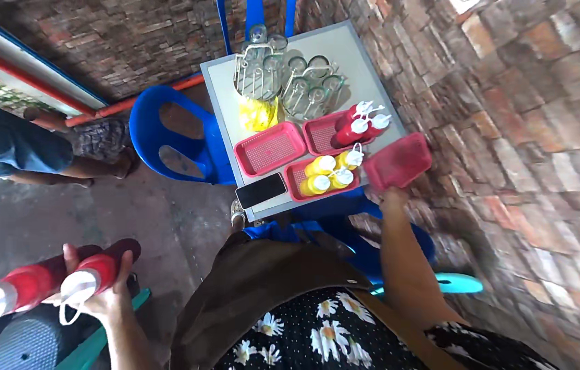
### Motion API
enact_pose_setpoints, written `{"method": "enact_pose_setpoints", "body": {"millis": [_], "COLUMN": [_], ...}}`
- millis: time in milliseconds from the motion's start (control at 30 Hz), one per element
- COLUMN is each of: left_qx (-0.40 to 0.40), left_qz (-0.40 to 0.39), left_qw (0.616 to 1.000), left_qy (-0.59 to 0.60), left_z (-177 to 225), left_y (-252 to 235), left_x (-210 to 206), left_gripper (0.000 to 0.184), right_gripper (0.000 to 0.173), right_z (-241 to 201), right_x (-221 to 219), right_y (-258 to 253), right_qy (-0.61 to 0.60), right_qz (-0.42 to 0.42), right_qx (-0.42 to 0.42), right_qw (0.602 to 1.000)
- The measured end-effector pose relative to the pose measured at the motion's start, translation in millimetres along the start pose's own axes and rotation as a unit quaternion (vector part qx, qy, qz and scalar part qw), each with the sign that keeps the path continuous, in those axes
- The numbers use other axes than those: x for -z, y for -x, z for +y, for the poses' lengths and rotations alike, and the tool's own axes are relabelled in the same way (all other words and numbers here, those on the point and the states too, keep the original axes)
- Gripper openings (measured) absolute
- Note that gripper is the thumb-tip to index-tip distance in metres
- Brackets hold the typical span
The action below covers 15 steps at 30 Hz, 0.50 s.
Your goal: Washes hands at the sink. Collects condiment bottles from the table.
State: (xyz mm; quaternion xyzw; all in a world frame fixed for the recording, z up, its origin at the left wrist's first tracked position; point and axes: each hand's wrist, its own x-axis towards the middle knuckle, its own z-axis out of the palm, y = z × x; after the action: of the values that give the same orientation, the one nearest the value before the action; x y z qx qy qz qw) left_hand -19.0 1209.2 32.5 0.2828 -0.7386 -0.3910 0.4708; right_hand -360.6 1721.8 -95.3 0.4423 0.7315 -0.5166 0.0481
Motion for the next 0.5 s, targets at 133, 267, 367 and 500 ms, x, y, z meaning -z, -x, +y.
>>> {"method": "enact_pose_setpoints", "body": {"millis": [133,267,367,500], "left_qx": [-0.014,-0.001,0.015,0.024], "left_qz": [0.012,0.023,0.027,0.033], "left_qw": [1.0,0.999,0.999,0.999], "left_qy": [0.013,0.023,0.038,0.035], "left_z": [2.9,-7.4,-10.8,-11.2], "left_y": [-5.6,0.2,2.0,4.5], "left_x": [-6.1,-8.9,-12.9,-11.0], "left_gripper": [0.112,0.114,0.109,0.11], "right_gripper": [0.055,0.049,0.026,0.031], "right_z": [-28.4,-76.3,-90.2,-57.4], "right_x": [19.5,-11.8,-63.4,-147.6], "right_y": [12.7,92.3,178.0,241.3], "right_qy": [-0.055,-0.18,-0.177,-0.056], "right_qz": [0.093,0.02,-0.166,-0.272], "right_qx": [0.141,0.289,0.254,0.082], "right_qw": [0.984,0.94,0.936,0.957]}}
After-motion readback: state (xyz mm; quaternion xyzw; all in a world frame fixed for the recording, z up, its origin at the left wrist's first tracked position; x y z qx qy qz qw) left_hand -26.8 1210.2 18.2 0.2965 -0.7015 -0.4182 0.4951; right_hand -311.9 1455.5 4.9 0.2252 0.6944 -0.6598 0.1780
